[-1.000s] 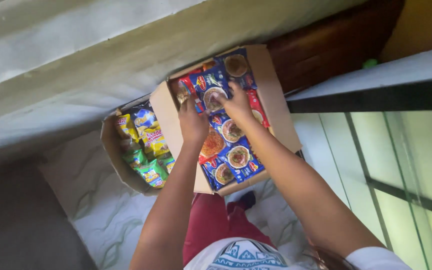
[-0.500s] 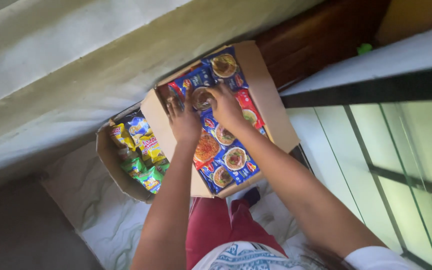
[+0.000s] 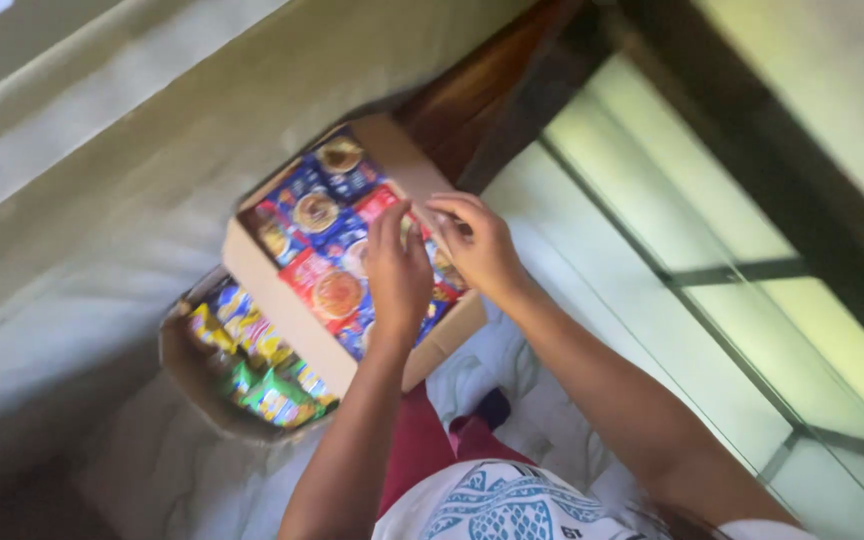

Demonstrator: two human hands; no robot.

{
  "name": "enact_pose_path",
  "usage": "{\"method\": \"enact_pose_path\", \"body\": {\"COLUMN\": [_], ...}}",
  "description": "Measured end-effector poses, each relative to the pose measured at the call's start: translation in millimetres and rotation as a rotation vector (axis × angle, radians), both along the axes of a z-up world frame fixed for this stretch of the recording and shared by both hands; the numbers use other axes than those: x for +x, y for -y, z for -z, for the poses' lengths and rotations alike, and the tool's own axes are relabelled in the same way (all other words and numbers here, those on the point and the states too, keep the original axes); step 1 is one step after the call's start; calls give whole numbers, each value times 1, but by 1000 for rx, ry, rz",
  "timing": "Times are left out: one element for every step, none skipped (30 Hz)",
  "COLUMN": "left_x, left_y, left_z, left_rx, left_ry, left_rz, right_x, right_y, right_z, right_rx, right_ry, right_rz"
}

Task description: Organizing and stocking instant noodle packets from a cardboard box onto glass display shelves.

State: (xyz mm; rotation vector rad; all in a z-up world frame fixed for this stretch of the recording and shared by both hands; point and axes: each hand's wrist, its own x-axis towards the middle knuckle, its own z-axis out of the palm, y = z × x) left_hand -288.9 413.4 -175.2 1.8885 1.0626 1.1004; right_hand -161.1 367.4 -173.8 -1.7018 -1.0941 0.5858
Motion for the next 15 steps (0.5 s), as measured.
{"method": "enact_pose_path", "body": {"left_x": [9, 19, 28, 36, 45, 55, 65, 75, 86, 97, 114, 132, 149, 164, 176], "left_y": [14, 29, 46, 62, 76, 91, 107, 123, 139, 155, 170, 184, 201, 218, 235], "left_z": [-18, -36, -52, -67, -82, -98, -114, -129, -144, -153, -163, -173, -182, -189, -195], "left_rx": [16, -9, -37, -25, 31, 86, 95, 145, 196, 206, 189, 172, 173, 207, 235], "left_ry": [13, 59, 100, 108, 162, 218, 226, 258, 299, 315, 329, 342, 359, 352, 339], "left_rz": [29, 68, 112, 144, 179, 214, 255, 298, 344, 386, 454, 522, 577, 633, 679], "right_x": [5, 10, 14, 19, 25, 32, 41, 49, 58, 65, 77, 90, 101, 109, 114], "right_y": [20, 42, 65, 86, 105, 125, 146, 167, 189, 209, 230, 250, 273, 295, 316], "right_z": [-22, -44, -64, -81, -100, -118, -129, -139, -149, -159, -171, -182, -192, -201, -207], "right_rx": [16, 74, 129, 142, 191, 240, 254, 304, 354, 369, 400, 430, 436, 463, 482], "right_ry": [13, 14, 13, 24, 5, -13, -2, 17, 43, 64, 95, 128, 152, 190, 219], "right_rz": [29, 47, 68, 99, 113, 125, 164, 188, 213, 252, 296, 340, 393, 427, 454]}}
